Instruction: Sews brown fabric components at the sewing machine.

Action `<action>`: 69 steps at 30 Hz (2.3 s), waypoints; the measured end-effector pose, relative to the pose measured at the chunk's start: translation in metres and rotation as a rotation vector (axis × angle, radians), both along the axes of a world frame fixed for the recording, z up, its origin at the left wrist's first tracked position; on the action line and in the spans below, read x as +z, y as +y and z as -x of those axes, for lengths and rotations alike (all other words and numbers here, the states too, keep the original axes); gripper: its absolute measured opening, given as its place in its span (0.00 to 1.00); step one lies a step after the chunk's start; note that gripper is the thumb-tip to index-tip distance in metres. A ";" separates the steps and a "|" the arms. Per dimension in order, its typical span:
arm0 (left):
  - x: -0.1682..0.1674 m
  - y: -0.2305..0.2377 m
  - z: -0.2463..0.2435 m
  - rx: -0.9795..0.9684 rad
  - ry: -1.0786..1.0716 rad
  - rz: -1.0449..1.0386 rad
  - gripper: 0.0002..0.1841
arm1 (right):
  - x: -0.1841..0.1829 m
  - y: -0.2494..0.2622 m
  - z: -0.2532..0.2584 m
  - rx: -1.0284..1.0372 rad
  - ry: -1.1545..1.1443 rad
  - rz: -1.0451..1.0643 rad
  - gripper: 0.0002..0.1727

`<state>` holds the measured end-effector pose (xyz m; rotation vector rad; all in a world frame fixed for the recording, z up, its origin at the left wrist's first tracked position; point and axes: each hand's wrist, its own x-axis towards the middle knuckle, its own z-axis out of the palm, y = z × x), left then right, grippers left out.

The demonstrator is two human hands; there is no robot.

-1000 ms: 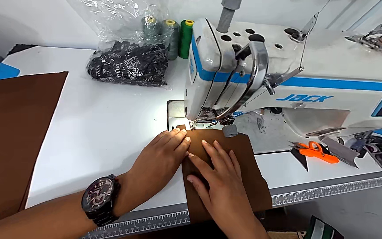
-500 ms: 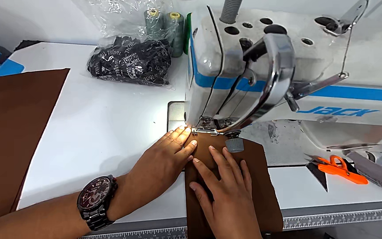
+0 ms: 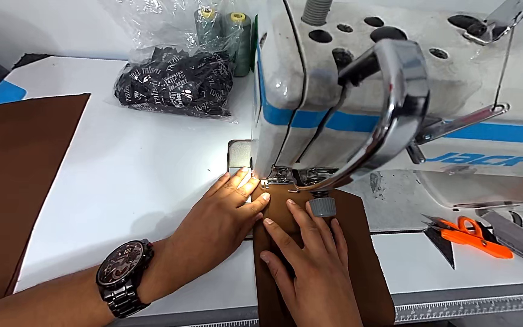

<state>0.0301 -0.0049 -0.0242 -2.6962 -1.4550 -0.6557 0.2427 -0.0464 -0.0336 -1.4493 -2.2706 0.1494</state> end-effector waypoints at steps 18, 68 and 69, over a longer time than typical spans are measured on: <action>0.072 -0.065 0.022 -0.009 -0.121 0.147 0.18 | 0.041 -0.081 -0.073 0.312 0.315 0.637 0.18; 0.046 -0.362 -0.059 0.209 -0.404 -0.397 0.20 | 0.073 -0.243 -0.031 0.646 1.250 1.093 0.14; 0.049 -0.362 -0.056 0.212 -0.376 -0.468 0.18 | 0.077 -0.241 -0.028 0.663 1.244 1.105 0.14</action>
